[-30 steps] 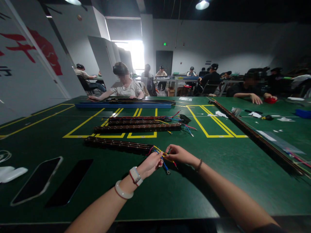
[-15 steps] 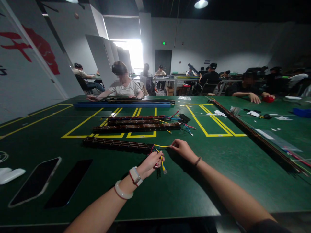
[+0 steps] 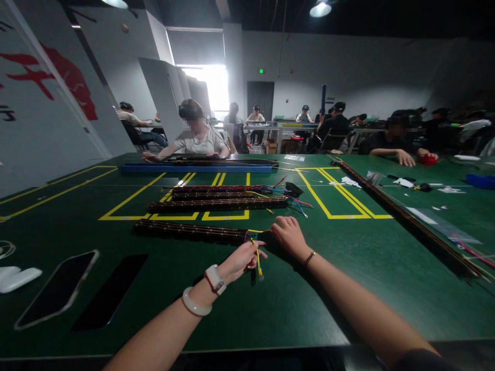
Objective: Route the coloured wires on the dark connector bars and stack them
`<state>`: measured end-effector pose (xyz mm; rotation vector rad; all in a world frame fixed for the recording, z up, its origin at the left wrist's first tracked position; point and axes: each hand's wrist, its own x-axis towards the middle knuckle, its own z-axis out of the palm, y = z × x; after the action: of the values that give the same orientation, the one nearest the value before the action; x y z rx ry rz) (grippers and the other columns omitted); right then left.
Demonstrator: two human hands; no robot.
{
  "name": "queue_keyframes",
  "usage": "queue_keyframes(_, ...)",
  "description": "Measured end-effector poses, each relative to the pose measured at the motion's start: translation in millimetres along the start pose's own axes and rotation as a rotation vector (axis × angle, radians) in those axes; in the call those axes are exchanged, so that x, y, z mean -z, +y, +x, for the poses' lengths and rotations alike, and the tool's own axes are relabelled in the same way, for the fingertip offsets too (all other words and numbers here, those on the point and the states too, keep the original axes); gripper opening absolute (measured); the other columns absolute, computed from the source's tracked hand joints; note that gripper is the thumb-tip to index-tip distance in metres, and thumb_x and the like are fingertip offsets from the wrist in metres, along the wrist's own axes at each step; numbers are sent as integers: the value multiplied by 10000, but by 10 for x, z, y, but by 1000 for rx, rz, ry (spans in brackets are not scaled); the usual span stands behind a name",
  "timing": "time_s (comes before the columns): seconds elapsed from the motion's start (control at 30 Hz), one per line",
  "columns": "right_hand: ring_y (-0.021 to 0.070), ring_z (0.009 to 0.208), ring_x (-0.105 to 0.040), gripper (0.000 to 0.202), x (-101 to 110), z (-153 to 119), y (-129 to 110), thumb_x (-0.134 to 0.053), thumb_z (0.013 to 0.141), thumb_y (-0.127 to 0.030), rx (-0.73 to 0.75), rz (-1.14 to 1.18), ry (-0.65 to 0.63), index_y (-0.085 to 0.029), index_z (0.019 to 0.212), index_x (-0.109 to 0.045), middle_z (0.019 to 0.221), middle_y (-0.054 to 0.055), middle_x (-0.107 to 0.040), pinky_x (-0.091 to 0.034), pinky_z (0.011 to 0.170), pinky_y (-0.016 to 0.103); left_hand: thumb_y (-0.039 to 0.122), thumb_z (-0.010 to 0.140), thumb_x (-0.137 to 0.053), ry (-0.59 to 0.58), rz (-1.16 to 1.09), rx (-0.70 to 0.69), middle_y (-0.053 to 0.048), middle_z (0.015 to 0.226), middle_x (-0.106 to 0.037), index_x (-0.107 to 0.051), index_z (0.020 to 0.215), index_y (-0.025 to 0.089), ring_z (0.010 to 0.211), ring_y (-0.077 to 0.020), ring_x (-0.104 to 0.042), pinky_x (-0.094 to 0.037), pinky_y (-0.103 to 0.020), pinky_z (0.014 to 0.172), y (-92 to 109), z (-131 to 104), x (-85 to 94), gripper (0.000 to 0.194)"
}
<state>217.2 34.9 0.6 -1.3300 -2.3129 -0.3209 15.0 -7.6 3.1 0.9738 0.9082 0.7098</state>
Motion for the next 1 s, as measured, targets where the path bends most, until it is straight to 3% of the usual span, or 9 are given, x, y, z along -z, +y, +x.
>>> queue_keyframes(0.2, 182, 981, -533, 257, 82, -114, -149, -432, 971, -186, 564, 75, -27, -228, 1146, -615, 1104, 80, -624, -362, 962, 356, 258, 987, -344, -3, -54, 32, 19, 666, -545, -530, 1151, 159, 423, -38, -407, -238, -167, 421, -2, 14, -22, 267)
queue_keyframes(0.3, 174, 1023, -547, 273, 79, -106, -194, -404, 983, -173, 689, 100, -33, -214, 1150, -617, 1095, 73, -649, -384, 956, 345, 250, 986, -345, -14, -93, 41, 42, 626, -493, -539, 1151, 167, 404, -38, -399, -240, -172, 416, 5, 22, -14, 268)
queue_keyframes(0.4, 172, 1000, -576, 265, 66, -94, -198, -415, 986, -205, 656, 179, -45, -212, 1152, -620, 1081, 78, -670, -416, 926, 353, 272, 982, -345, -35, -121, 47, 35, 627, -513, -522, 1162, 161, 394, -46, -413, -236, -182, 406, 13, 34, -3, 276)
queue_keyframes(0.57, 179, 990, -608, 250, 21, -78, -205, -440, 979, -297, 354, 488, 40, -204, 1096, -639, 1083, 92, -680, -455, 892, 345, 343, 968, -272, -101, -196, 64, -21, 608, -573, -553, 1020, 92, 437, -100, -497, -354, -224, 461, 11, 46, 7, 379)
queue_keyframes(0.67, 182, 967, -618, 232, 6, 23, -258, -456, 974, -300, 215, 612, 105, -199, 1050, -650, 1016, 87, -695, -473, 852, 329, 290, 943, -314, -96, -192, 31, -58, 663, -618, -546, 938, 93, 471, -111, -532, -386, -234, 490, -26, 57, 9, 304)
queue_keyframes(0.8, 171, 821, -601, 167, 15, 318, -404, -564, 928, -299, 217, 552, 156, -186, 949, -684, 873, 64, -702, -449, 766, 296, 123, 876, -420, -25, -123, 21, -52, 759, -655, -490, 975, 133, 494, -97, -549, -383, -215, 497, -90, 88, 8, 122)
queue_keyframes(1.0, 145, 719, -546, 113, -26, 793, -745, -645, 878, -263, 276, 318, -6, -182, 846, -719, 788, 40, -689, -358, 707, 269, 106, 857, -476, 24, -95, 45, -35, 762, -645, -532, 1012, 141, 526, -89, -545, -370, -199, 504, -70, 70, -6, 169)
